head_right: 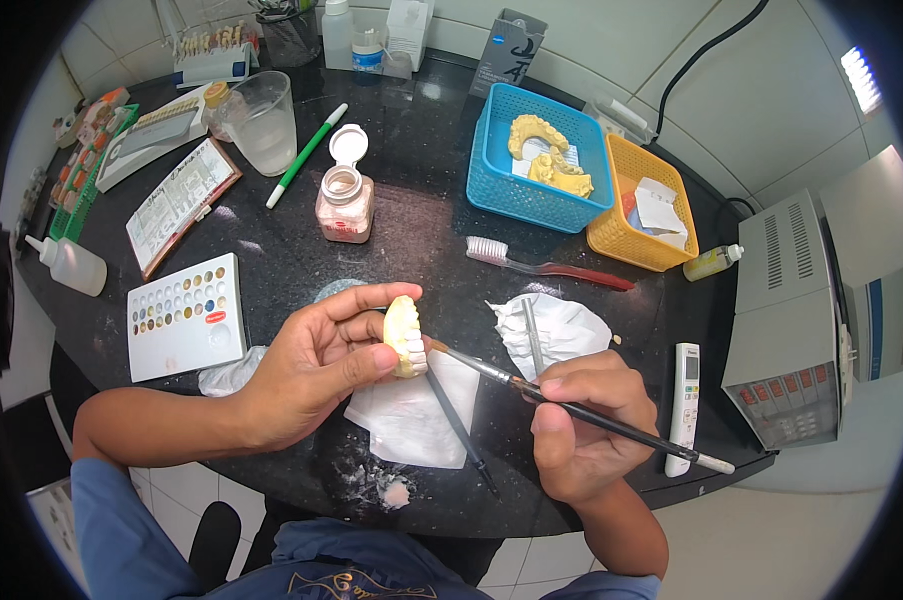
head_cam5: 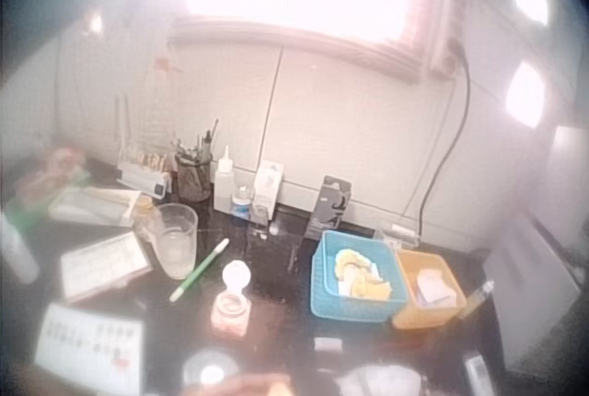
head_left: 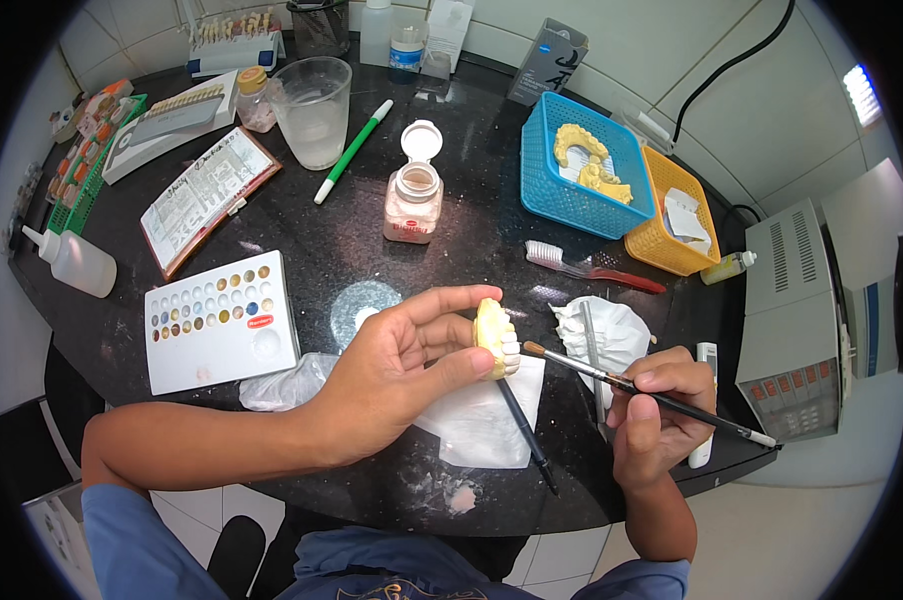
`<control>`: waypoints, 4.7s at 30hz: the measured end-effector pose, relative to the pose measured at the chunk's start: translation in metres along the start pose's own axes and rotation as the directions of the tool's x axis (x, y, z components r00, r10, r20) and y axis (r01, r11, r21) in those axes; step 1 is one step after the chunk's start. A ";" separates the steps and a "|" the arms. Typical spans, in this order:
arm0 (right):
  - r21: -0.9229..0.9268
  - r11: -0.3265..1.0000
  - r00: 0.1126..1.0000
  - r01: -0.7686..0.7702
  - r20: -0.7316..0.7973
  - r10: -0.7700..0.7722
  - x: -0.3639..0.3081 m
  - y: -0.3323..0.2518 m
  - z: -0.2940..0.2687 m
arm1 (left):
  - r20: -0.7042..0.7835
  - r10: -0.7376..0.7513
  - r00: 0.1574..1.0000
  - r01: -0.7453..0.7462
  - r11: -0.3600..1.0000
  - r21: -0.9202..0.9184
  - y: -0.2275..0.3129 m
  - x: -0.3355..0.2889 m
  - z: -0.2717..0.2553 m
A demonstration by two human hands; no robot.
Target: The person paints a yellow dental cast with a fine brush, applying pink and white pigments to the gum and tooth areas. They switch between a brush and a metal sculpting tool to refine the surface and blend the colors on the model.
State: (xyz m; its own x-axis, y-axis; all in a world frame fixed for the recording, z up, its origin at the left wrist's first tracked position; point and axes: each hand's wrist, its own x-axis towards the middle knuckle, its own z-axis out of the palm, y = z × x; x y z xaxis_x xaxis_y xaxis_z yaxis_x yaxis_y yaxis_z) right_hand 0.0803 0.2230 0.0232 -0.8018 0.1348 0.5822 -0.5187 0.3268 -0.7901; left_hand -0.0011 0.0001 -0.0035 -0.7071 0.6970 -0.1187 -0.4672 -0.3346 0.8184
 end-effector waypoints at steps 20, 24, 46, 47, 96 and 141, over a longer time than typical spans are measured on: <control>-0.045 0.997 0.993 0.057 0.103 -0.052 0.000 -0.003 0.003 | -0.021 -0.031 0.999 0.031 0.999 0.011 0.001 0.000 0.000; -0.039 0.998 0.998 0.042 0.044 -0.040 -0.001 0.000 -0.001 | -0.018 -0.028 0.999 0.028 1.000 -0.009 0.000 0.001 0.000; 0.040 0.998 0.999 0.041 -0.034 -0.040 0.000 0.000 0.000 | -0.013 -0.052 0.999 0.051 0.997 -0.065 0.002 0.001 0.001; 0.082 0.996 0.997 0.034 -0.067 -0.028 0.000 -0.001 0.002 | -0.015 -0.053 0.999 0.051 0.996 -0.069 0.002 0.001 0.001; -0.255 0.951 0.976 0.174 0.169 -0.134 -0.002 -0.014 0.015 | -0.082 0.111 0.990 -0.105 0.992 0.075 -0.002 -0.001 0.006; -0.206 0.967 0.982 0.154 0.145 -0.125 -0.005 -0.014 0.010 | -0.067 0.020 0.998 -0.026 0.996 -0.090 0.001 -0.001 0.003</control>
State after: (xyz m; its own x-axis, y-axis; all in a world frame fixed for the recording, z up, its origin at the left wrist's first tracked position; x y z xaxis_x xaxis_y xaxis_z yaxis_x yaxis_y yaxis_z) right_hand 0.0885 0.2086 0.0297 -0.7650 -0.0440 0.6426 -0.5635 0.5289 -0.6346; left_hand 0.0010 0.0012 -0.0005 -0.7504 0.6460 -0.1401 -0.4946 -0.4080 0.7674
